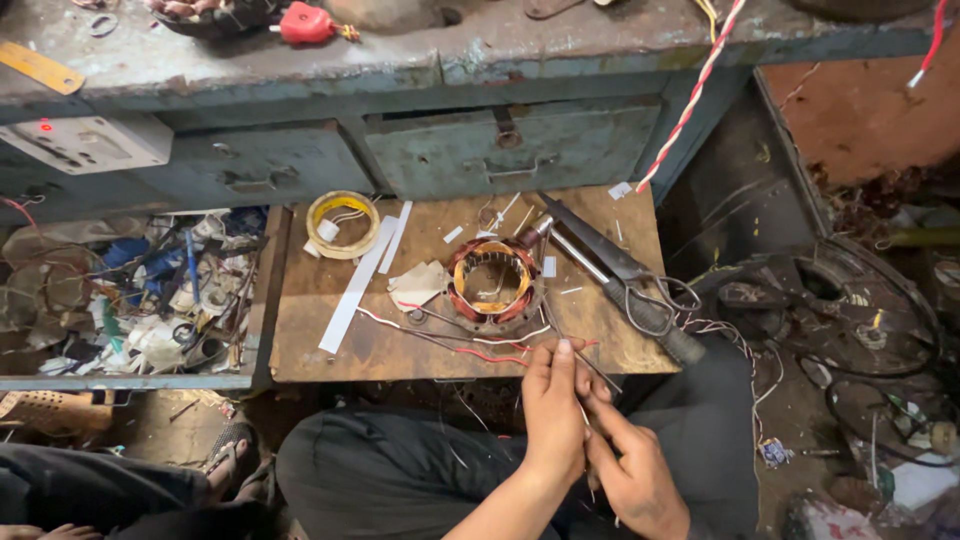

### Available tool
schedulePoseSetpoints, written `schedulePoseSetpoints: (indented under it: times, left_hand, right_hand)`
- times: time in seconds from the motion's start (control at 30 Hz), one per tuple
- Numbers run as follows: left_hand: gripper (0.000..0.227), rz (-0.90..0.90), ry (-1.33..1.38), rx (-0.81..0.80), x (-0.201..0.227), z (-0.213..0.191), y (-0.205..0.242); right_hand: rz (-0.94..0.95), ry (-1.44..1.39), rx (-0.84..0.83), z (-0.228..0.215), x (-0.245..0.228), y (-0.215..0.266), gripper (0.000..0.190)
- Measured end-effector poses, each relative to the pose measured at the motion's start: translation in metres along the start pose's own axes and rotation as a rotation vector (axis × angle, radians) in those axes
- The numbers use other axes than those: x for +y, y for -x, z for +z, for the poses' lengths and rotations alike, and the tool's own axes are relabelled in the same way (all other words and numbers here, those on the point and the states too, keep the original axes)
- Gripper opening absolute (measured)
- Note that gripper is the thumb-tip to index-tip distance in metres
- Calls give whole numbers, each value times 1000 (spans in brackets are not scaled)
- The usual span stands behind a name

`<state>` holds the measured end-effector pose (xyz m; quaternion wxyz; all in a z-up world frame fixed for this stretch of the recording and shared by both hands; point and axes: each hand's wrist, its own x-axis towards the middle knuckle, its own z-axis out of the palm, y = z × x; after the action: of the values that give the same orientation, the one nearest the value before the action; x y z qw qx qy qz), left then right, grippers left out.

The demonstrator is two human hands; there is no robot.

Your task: The person sits on the floor and works on a circular electrical component, likely a motor stator. They use pliers to strip the insulation from red and white wires and then twist the exposed ends together by hand.

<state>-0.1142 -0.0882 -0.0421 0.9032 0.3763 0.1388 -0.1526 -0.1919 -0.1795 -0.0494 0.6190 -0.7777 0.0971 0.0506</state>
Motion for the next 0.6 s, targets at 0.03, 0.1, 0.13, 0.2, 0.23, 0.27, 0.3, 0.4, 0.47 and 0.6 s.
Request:
schedulePoseSetpoints:
  times: [0.03,0.1,0.13,0.2,0.23,0.27,0.3,0.4,0.47,0.6]
  left_hand:
    - [19,14,6,6,-1,0,-2]
    - [18,39,18,21,-2,-1,-4]
    - [18,42,23,20,-3,-1,-4]
    - [19,53,35,10,-2,-1,-7]
    - [21,20,27,15,-2,-2,-7]
    - [23,-13,19,21,-2,-4,-6]
    - [26,-45,11,28,-1,-7,-7]
    - [36,59,-157,-7,0,-29,1]
    - [36,111,-300,-56,1,-51,17]
    - [30,-43,-317,-269,-4,-77,49]
  right_hand:
    - [-7,4,-4,0,1,0,51]
    - [4,-7,-16,0,1,-1,50]
    - [23,-21,-24,1,0,-1,51]
    - [67,-8,-37,-1,-8,-6,55]
    - [101,19,-47,-3,-13,-6,57]
    - [135,46,-56,-6,-20,-7,60]
    - [107,98,-15,-11,-28,-11,51]
    - [-77,287,183,-37,-54,-17,32]
    - [-304,492,367,-62,-73,-29,28]
    - [-490,816,479,-88,-106,-70,23]
